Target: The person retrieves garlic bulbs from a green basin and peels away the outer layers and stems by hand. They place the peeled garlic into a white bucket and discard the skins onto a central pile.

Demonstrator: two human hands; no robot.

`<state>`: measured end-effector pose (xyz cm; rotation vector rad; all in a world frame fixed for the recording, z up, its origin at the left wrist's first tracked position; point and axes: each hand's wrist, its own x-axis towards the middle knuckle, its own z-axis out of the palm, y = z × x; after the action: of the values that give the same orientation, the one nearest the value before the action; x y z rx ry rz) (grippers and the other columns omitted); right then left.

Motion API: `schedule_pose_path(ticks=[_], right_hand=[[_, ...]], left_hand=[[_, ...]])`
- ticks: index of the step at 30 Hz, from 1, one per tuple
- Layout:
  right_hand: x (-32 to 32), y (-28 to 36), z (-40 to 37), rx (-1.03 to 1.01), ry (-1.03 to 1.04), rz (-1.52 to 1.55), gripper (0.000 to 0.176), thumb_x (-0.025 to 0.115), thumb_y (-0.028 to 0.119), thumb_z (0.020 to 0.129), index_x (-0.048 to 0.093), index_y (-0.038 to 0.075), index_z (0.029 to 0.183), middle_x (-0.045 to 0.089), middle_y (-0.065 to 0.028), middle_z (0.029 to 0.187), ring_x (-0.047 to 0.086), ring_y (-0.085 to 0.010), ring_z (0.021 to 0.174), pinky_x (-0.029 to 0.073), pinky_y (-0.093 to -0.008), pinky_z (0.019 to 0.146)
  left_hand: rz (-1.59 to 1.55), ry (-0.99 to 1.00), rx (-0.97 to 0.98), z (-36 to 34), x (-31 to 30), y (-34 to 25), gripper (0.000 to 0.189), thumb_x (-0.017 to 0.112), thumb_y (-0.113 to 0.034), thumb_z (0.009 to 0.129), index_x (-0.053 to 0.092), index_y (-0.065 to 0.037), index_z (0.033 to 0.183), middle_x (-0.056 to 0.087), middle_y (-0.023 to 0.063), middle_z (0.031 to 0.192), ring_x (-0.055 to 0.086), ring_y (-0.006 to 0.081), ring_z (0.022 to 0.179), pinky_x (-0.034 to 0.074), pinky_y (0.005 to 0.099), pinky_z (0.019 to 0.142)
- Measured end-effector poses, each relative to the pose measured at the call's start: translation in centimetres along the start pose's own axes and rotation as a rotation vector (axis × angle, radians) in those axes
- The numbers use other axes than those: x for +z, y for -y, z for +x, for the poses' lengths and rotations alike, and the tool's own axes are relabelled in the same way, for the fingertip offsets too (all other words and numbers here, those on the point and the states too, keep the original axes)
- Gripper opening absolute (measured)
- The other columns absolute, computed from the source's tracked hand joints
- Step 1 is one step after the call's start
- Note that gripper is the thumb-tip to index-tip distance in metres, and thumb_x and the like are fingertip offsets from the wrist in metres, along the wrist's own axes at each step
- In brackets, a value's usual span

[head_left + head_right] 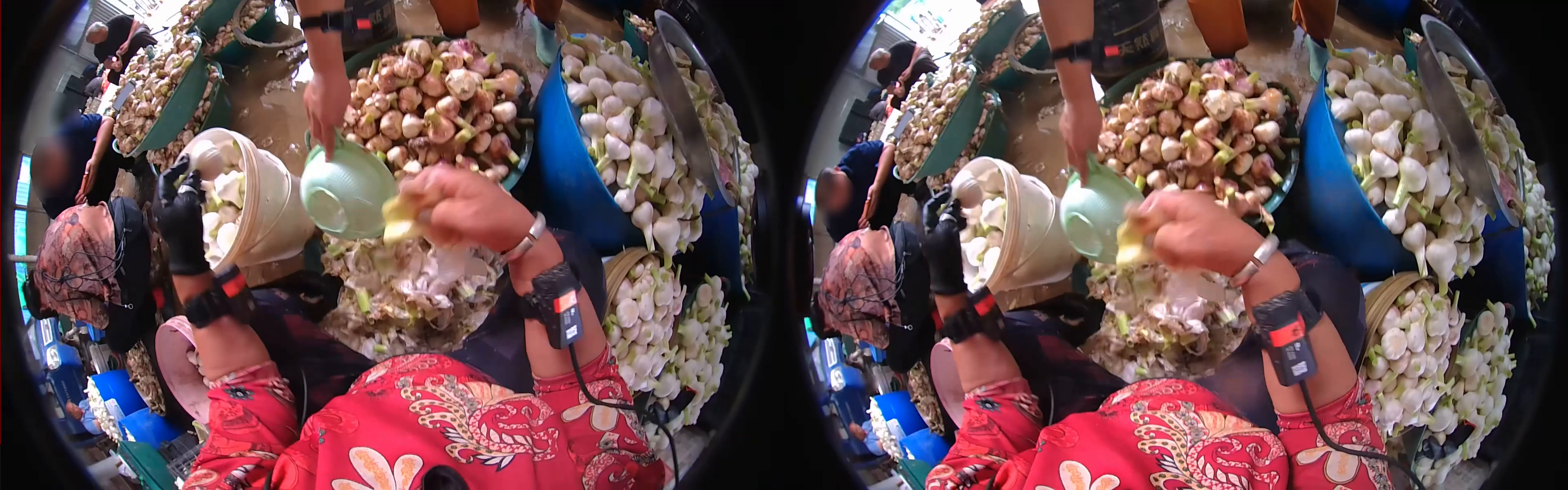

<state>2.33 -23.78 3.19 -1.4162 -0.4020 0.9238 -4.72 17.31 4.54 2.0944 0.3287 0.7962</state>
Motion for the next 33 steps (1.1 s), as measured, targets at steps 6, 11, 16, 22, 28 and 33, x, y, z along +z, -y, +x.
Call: schedule_pose_path(ticks=[6,11,16,22,28,33], right_hand=[[-1.4,-2.1,1.4,-0.220,-0.178,-0.348,0.023,0.060,0.009,0.083,0.062,0.001,0.105,0.066,-0.0050,0.093,0.060,-0.0101,0.082,0.049,-0.0252,0.070],[-1.9,-0.8,1.1,-0.069,-0.450,-0.043,0.023,0.057,0.019,0.090,0.060,0.005,0.108,0.063,-0.0015,0.089,0.061,-0.0067,0.076,0.048,-0.0191,0.061],[-1.4,-1.1,1.2,-0.137,-0.359,-0.149,0.025,0.058,0.022,0.091,0.060,0.006,0.111,0.064,0.0000,0.092,0.061,-0.0051,0.081,0.048,-0.0170,0.066],[-1.0,-0.5,1.4,-0.137,-0.379,-0.243,0.023,0.057,0.021,0.090,0.061,0.007,0.108,0.061,0.0027,0.087,0.060,-0.0038,0.080,0.047,-0.0167,0.063],[-1.7,-0.9,1.8,-0.214,-0.391,-0.414,0.021,0.056,0.013,0.089,0.060,0.002,0.106,0.060,-0.0014,0.094,0.060,-0.0079,0.080,0.051,-0.0217,0.070],[-1.9,-0.8,1.5,-0.255,-0.421,-0.372,0.021,0.057,0.012,0.088,0.060,0.001,0.105,0.061,-0.0020,0.093,0.060,-0.0083,0.078,0.051,-0.0223,0.070]], left_hand=[[0.426,0.209,0.266,-1.9,1.5,-1.5,0.018,0.056,-0.009,0.089,0.068,0.001,0.097,0.066,0.0054,0.084,0.059,0.0144,0.075,0.046,0.0273,0.071],[-0.052,0.291,-0.030,-4.9,4.7,-4.2,0.018,0.058,-0.007,0.086,0.069,-0.003,0.099,0.063,0.0004,0.082,0.054,0.0066,0.072,0.042,0.0215,0.061],[0.207,0.761,-0.234,-9.2,7.4,0.1,0.015,0.059,-0.008,0.085,0.065,-0.002,0.097,0.068,0.0068,0.091,0.062,0.0177,0.081,0.048,0.0293,0.072],[1.191,1.438,-0.074,-13.7,8.2,5.2,0.033,0.071,-0.037,0.071,0.069,-0.011,0.091,0.067,0.0129,0.088,0.063,0.0352,0.087,0.050,0.0418,0.077],[1.053,1.729,0.099,-15.2,6.4,8.4,0.032,0.066,-0.036,0.073,0.070,-0.009,0.091,0.067,0.0141,0.089,0.064,0.0350,0.084,0.050,0.0421,0.075],[-0.325,1.087,-1.064,-13.3,8.6,3.0,0.032,0.061,-0.015,0.081,0.062,-0.005,0.111,0.060,0.0052,0.074,0.059,0.0221,0.075,0.049,0.0368,0.063]])
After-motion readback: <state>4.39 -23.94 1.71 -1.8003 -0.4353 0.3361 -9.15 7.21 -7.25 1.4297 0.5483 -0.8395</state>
